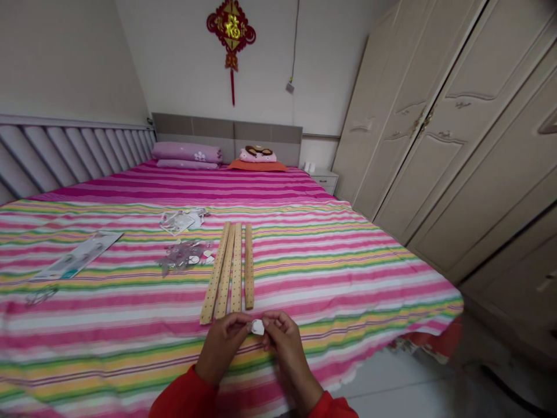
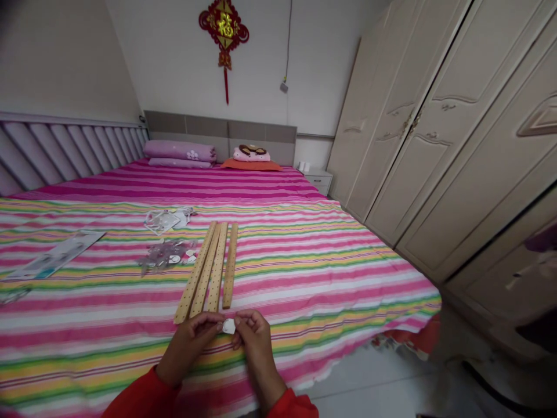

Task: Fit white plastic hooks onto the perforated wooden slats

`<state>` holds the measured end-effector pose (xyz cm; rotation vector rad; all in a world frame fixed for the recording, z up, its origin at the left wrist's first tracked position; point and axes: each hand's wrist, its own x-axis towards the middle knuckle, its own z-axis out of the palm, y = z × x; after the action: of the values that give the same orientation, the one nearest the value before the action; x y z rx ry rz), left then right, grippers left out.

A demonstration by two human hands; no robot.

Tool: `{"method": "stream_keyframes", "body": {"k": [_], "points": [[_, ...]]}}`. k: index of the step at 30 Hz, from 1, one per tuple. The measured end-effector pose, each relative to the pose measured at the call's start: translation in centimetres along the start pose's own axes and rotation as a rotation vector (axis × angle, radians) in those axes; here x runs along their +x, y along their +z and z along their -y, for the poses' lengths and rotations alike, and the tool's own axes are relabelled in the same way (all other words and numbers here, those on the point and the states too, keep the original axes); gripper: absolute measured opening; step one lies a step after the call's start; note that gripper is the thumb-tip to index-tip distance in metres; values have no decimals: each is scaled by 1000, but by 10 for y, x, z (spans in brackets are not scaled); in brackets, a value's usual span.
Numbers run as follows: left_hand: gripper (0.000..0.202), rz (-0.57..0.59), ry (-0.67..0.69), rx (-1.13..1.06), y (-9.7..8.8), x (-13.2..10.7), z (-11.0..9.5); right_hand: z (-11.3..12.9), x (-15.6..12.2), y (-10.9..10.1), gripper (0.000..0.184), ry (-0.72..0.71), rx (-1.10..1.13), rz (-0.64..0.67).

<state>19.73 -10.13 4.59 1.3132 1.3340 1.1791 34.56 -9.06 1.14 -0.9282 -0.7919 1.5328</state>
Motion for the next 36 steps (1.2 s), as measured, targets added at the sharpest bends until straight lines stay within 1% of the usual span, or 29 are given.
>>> {"method": "stream_keyframes", "body": {"k": [4, 8, 13, 16, 18, 20, 22, 24, 27, 31, 33, 36], "points": [[36, 19, -128, -51, 1, -1, -1, 5, 5, -1, 43, 11, -32, 8], [42, -49, -184, -115, 3, -1, -4, 4, 5, 2, 43, 22, -8, 13], [47, -149, -192, -194, 7, -1, -4, 4, 1, 8, 43, 52, 68, 21], [45, -203, -176, -230, 11, -1, 0, 2, 0, 12, 40, 79, 121, -12], [41, -219, -150, -228, 15, -2, 4, 1, 2, 15, 37, 86, 153, -44], [37, -215, -96, -202, 19, -3, 9, 1, 6, 17, 34, 90, 172, -55], [33, -207, -14, -158, 21, -3, 15, 1, 12, 18, 33, 84, 169, -48], [29, -195, 70, -72, 21, -3, 20, 4, 19, 19, 32, 71, 143, -42], [27, -215, 195, 146, 16, 0, 27, 8, 31, 18, 31, 61, 80, -56], [30, -310, 416, 454, 4, 9, 36, 11, 49, 15, 31, 73, 1, -62], [26, -321, 502, 609, -2, 14, 39, 10, 57, 15, 29, 77, -20, -51], [22, -307, 575, 791, -7, 19, 40, 8, 66, 18, 27, 88, -46, -48]]}}
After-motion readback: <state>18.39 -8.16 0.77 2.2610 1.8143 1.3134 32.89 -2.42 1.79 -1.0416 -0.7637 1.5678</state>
